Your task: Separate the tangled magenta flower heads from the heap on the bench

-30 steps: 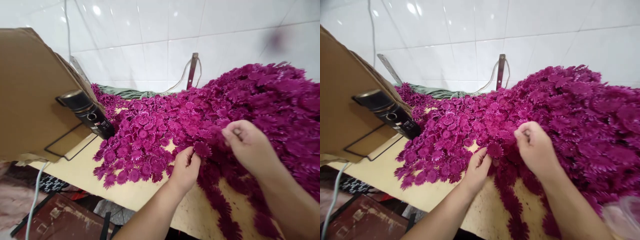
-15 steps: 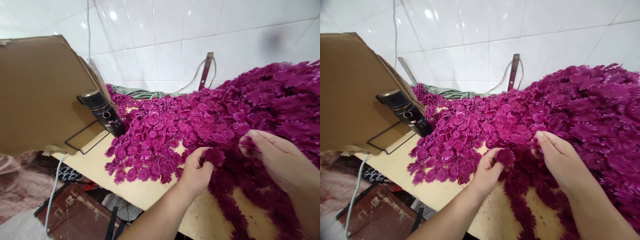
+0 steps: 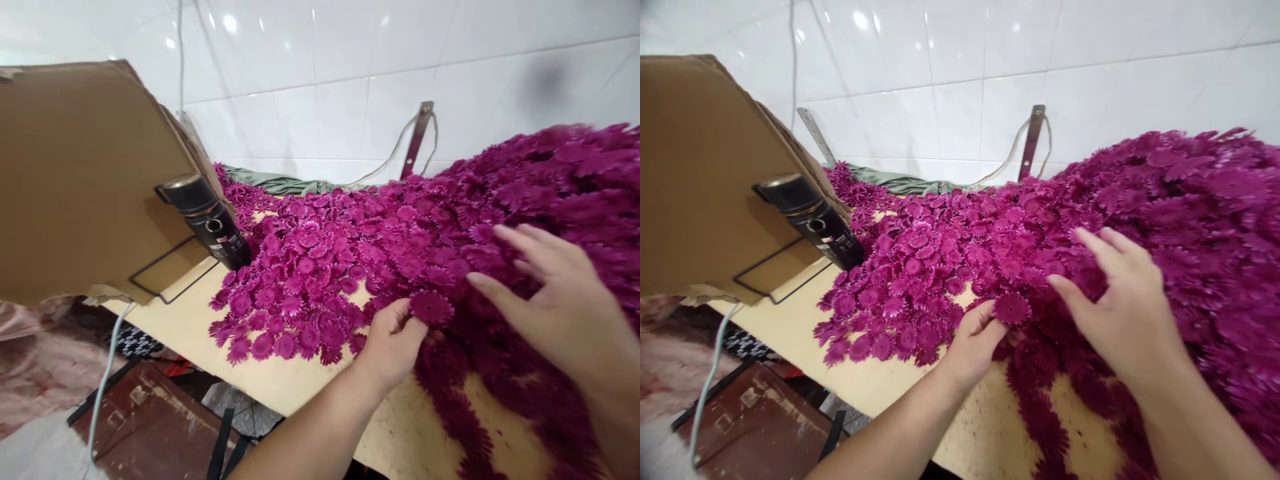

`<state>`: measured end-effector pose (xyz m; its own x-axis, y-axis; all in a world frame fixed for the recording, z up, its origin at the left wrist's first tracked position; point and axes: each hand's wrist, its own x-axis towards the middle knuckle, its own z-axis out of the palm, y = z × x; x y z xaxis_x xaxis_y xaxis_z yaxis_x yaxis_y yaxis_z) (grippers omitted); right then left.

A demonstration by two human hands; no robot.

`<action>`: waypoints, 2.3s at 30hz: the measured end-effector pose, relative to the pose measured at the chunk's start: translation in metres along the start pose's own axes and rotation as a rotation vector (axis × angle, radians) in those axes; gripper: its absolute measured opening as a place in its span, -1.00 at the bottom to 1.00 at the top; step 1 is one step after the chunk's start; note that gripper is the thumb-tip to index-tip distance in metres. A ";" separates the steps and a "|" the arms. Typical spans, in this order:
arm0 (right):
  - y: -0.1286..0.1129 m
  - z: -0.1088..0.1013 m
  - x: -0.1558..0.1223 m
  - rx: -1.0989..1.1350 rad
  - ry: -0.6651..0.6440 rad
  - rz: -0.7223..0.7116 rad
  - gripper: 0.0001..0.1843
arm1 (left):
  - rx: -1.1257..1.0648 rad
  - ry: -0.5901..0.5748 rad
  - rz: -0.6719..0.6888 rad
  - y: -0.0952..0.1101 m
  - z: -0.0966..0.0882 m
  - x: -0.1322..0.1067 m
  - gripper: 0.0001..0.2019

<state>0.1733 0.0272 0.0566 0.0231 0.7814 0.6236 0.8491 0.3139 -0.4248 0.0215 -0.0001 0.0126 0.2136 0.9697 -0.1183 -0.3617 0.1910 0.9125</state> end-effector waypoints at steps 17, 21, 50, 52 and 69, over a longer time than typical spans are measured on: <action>-0.024 0.012 -0.029 0.529 -0.463 0.276 -0.86 | 0.490 -0.115 0.256 -0.013 -0.008 -0.001 -0.79; -0.027 0.023 -0.030 0.282 -0.300 0.240 -0.66 | 0.555 -0.087 0.293 -0.015 -0.011 0.000 -0.77; -0.032 0.000 -0.040 0.226 -0.360 0.018 -0.86 | 0.417 -0.099 0.209 -0.014 -0.014 -0.004 -0.70; -0.030 -0.001 -0.038 0.233 -0.303 0.107 -0.82 | 0.410 -0.095 0.217 -0.014 -0.013 -0.005 -0.71; -0.019 0.006 -0.034 0.834 -0.432 0.451 -0.74 | -0.023 -0.063 0.059 -0.004 -0.007 -0.003 -0.68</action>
<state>0.1533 -0.0021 0.0390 -0.0831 0.9937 0.0757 0.1704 0.0890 -0.9813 0.0157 -0.0031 0.0066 0.2482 0.9679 -0.0393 -0.3959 0.1384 0.9078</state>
